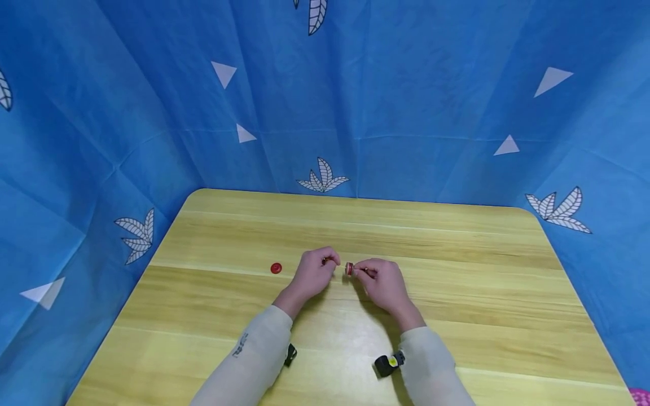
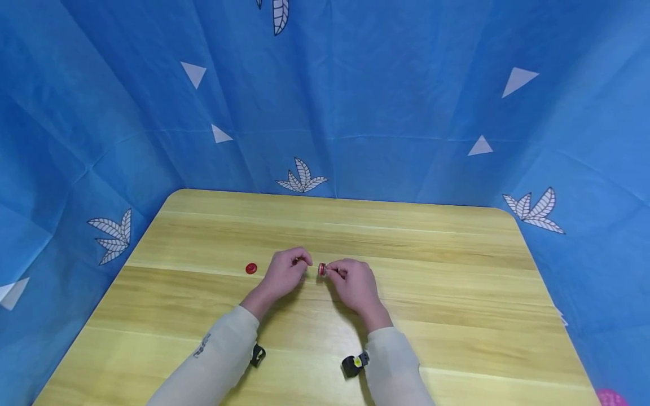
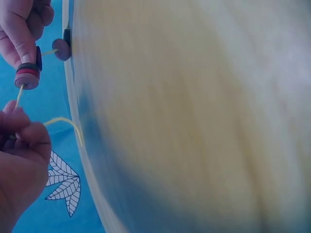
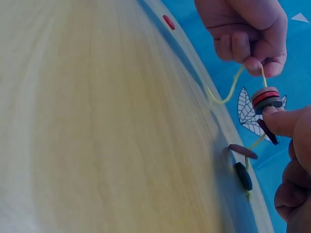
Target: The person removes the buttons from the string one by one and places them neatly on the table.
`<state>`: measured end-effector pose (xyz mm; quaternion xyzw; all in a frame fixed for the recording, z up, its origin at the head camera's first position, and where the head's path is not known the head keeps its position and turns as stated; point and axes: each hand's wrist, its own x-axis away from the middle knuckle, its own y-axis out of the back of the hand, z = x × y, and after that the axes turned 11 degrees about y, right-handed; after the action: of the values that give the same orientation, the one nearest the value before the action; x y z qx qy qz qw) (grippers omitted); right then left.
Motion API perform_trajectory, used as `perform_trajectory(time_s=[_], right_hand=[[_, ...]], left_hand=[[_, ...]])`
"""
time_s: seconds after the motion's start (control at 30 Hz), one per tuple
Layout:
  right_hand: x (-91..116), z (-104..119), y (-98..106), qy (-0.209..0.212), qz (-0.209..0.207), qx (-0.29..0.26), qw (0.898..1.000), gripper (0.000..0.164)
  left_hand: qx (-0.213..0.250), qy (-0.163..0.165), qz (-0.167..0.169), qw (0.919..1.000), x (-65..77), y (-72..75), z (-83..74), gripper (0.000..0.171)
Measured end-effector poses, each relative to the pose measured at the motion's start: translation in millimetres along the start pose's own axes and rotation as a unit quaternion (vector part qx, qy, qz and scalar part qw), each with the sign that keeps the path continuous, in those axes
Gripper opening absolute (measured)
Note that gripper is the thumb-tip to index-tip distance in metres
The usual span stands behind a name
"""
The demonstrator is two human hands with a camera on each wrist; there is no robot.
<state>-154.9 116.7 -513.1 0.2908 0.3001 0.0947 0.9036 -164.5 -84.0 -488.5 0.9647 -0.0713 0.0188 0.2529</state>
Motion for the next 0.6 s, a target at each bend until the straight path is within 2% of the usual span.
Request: perform_trajectory(time_s=[0.2,0.4,0.6], right_hand=[[1.9,2.6,2.1,-0.016,-0.007,-0.018,1.0,0.007],[2.8,4.7,6.4,-0.015,-0.012,-0.014,1.0,0.005],[2.8,6.7,10.3,-0.011,-0.016,-0.014,1.0,0.005]], left_hand=[[-0.03,0.006,0.01,0.9995,1.0,0.0,-1.9,0.031],[-0.037,0.018,0.053,0.9978,3.5,0.7,-2.2,0.02],[-0.044,0.01,0.068,0.9967,4.5,0.8,-2.1,0.049]])
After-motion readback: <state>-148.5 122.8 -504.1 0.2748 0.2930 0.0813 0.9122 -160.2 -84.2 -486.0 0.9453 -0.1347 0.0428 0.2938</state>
